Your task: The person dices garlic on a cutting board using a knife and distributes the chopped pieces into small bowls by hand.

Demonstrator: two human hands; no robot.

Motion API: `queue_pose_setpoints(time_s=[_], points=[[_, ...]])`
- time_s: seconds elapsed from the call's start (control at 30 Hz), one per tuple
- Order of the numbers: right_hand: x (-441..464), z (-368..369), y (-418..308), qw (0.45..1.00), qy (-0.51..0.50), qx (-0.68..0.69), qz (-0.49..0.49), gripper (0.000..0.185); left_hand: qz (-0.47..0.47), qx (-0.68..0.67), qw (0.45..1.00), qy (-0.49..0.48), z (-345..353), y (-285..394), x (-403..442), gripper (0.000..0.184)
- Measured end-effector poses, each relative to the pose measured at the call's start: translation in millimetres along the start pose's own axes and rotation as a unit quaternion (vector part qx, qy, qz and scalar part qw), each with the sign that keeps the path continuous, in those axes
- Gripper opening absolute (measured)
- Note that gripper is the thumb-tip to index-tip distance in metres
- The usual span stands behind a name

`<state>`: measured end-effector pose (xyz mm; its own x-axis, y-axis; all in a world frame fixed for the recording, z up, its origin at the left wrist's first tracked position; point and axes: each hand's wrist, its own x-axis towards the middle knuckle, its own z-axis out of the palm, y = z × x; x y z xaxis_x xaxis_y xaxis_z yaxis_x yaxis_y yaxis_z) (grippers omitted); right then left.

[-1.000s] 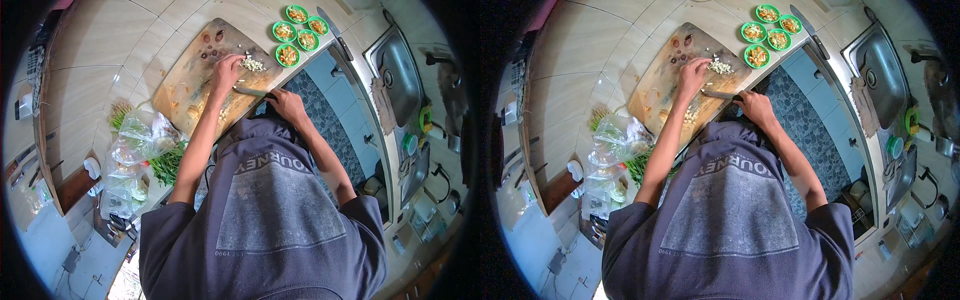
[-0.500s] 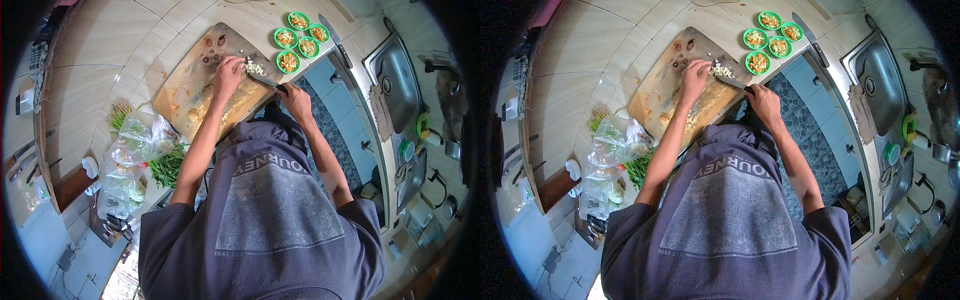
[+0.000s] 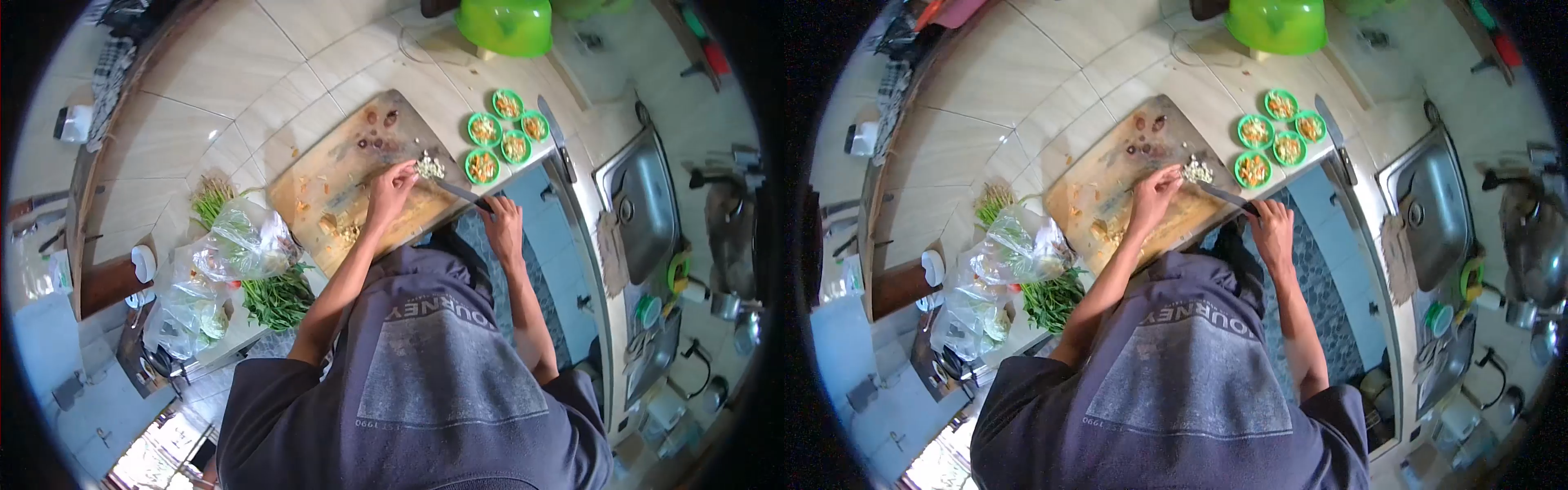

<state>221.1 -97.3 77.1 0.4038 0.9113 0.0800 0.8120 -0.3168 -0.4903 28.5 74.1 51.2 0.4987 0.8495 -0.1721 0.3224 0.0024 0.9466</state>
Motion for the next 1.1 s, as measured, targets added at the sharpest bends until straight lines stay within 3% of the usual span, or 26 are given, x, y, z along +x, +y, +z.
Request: queue_pose_setpoints(time_s=[0.1, 0.2, 0.43, 0.53, 0.57, 0.67, 0.8, 0.83, 0.97, 1.07, 1.1], points=[[27, -4, 22, 0.999, -0.007, 0.037, -0.026, 0.029, -0.032, -0.011, 0.999, 0.029, -15, 10, -4, 0.026], [85, 6, 11, 0.993, -0.054, 0.034, -0.098, 0.033, 0.020, 0.025, 0.996, 0.086, -21, -4, -13, 0.025], [201, 72, -71, 0.928, -0.148, 0.021, -0.342, 0.031, 0.020, -0.013, 0.980, 0.199, -12, -32, -57, 0.018], [213, 94, -85, 0.905, -0.077, 0.050, -0.415, 0.030, 0.007, -0.024, 0.972, 0.232, -3, -34, -71, 0.018], [214, 96, -80, 0.898, -0.114, 0.079, -0.418, 0.031, 0.018, -0.036, 0.967, 0.253, 1, -37, -76, 0.017], [193, 82, -66, 0.912, -0.079, 0.193, -0.355, 0.037, -0.013, -0.048, 0.964, 0.261, 3, -43, -80, 0.021], [154, 42, -27, 0.908, -0.231, 0.167, -0.308, 0.050, -0.029, -0.048, 0.955, 0.291, 12, -43, -84, 0.023], [144, 39, -18, 0.901, -0.262, 0.140, -0.315, 0.054, -0.031, -0.029, 0.955, 0.292, 16, -40, -84, 0.022], [121, 59, 12, 0.881, -0.208, 0.073, -0.418, 0.056, -0.065, -0.016, 0.958, 0.278, 36, -33, -77, 0.022], [113, 69, 22, 0.877, -0.228, 0.000, -0.423, 0.056, -0.026, -0.076, 0.948, 0.307, 61, -39, -69, 0.018], [112, 69, 19, 0.872, -0.181, 0.011, -0.455, 0.054, -0.025, -0.079, 0.950, 0.300, 64, -36, -68, 0.018]])
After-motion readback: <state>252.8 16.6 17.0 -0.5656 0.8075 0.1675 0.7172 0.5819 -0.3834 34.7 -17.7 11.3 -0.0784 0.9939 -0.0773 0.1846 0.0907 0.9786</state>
